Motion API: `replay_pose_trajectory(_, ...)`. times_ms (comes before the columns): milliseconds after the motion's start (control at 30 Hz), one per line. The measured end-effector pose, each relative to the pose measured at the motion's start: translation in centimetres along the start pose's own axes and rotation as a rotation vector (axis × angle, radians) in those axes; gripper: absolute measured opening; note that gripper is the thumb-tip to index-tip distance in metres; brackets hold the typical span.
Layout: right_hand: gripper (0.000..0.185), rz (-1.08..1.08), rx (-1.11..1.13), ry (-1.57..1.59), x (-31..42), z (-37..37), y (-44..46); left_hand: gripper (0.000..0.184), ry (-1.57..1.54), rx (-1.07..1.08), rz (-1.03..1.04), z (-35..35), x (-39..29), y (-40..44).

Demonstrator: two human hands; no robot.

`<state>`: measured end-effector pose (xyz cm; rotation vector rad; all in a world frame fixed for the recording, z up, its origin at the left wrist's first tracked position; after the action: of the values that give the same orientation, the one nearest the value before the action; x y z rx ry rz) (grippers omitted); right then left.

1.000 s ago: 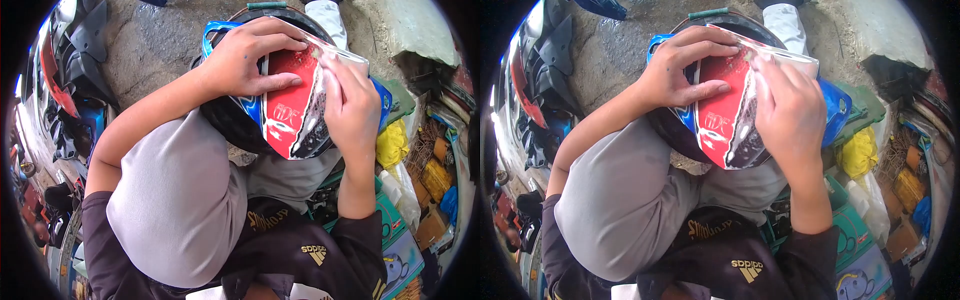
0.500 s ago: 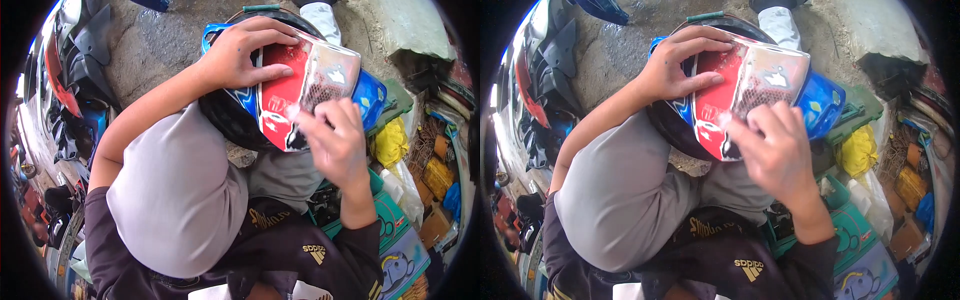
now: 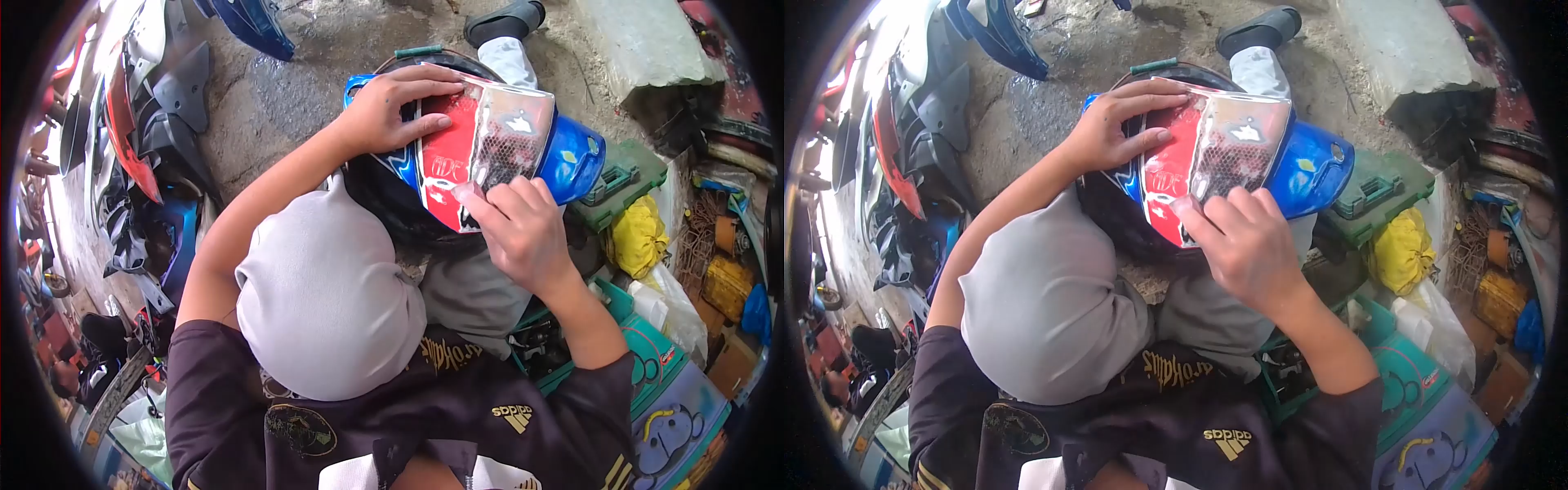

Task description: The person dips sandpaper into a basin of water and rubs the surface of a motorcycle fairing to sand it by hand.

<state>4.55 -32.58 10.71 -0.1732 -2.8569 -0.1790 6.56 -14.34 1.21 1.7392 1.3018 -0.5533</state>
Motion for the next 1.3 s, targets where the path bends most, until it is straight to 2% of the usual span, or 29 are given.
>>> replay_pose_trajectory(100,0.03,0.149,-0.115,-0.125,-5.4,-1.1,-1.0,0.048,0.009,0.011,-0.003,0.1,0.0,-0.1)
replay_pose_trajectory(133,0.028,0.266,-0.207,-0.104,-7.3,-2.0,-1.4,0.047,0.016,0.01,0.004,0.2,-0.2,-0.1)
replay_pose_trajectory(233,0.021,0.073,-0.153,-0.038,-1.8,-0.5,-1.7,0.046,0.039,0.055,0.004,-0.2,-0.6,0.5)
replay_pose_trajectory(300,0.02,0.104,-0.174,-0.009,-1.7,-0.7,-2.0,0.046,0.067,0.129,-0.032,-0.5,-1.0,1.1)
replay_pose_trajectory(400,0.022,0.242,-0.33,-0.05,-6.9,-2.4,-2.2,0.05,0.104,0.224,-0.067,-0.5,-1.2,2.1)
replay_pose_trajectory(500,0.022,0.196,-0.311,-0.045,-4.2,-1.5,-2.7,0.057,0.167,0.295,-0.13,-0.3,-1.7,2.7)
replay_pose_trajectory(567,0.022,0.088,-0.229,0.083,-1.2,-0.4,-3.0,0.07,0.175,0.362,-0.187,-0.4,-1.9,2.9)
replay_pose_trajectory(633,0.021,0.113,-0.251,0.073,-1.4,-0.6,-3.6,0.09,0.242,0.447,-0.249,-0.1,-2.6,3.0)
replay_pose_trajectory(767,0.017,0.27,-0.517,0.155,-5.2,-1.8,-4.7,0.127,0.35,0.502,-0.241,2.5,-5.5,1.9)
replay_pose_trajectory(800,0.016,0.291,-0.577,0.178,-6.0,-1.4,-5.0,0.135,0.281,0.569,-0.276,3.0,-4.8,1.6)
replay_pose_trajectory(900,0.013,0.306,-0.722,0.164,-6.2,-0.9,-5.9,0.128,0.387,0.5,-0.278,2.2,-3.2,0.4)
replay_pose_trajectory(933,0.013,0.306,-0.748,0.154,-5.9,-0.8,-6.2,0.115,0.339,0.467,-0.329,1.4,-2.0,0.7)
replay_pose_trajectory(1033,0.015,0.289,-0.794,0.128,-5.2,-0.1,-6.9,0.108,0.138,0.213,-0.394,-1.0,2.0,0.5)
replay_pose_trajectory(1167,0.016,0.243,-0.842,0.092,-4.0,0.7,-7.9,0.097,0.1,0.306,-0.52,0.2,3.6,-0.1)
replay_pose_trajectory(1200,0.016,0.235,-0.852,0.094,-4.0,0.9,-8.1,0.096,0.069,0.26,-0.557,0.0,3.9,0.0)
replay_pose_trajectory(1300,0.015,0.269,-0.877,0.121,-4.8,1.0,-8.5,0.1,0.06,0.231,-0.494,-0.1,3.1,1.0)
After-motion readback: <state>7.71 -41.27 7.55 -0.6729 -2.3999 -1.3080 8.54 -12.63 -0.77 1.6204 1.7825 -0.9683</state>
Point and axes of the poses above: each hand's wrist, its own y-axis towards the middle knuckle, its own z-axis out of the palm, x = y × z, the point moved 10 cm from there along y, towards the middle knuckle, and after that the axes turned 5 degrees about x, right-handed, at the moved point
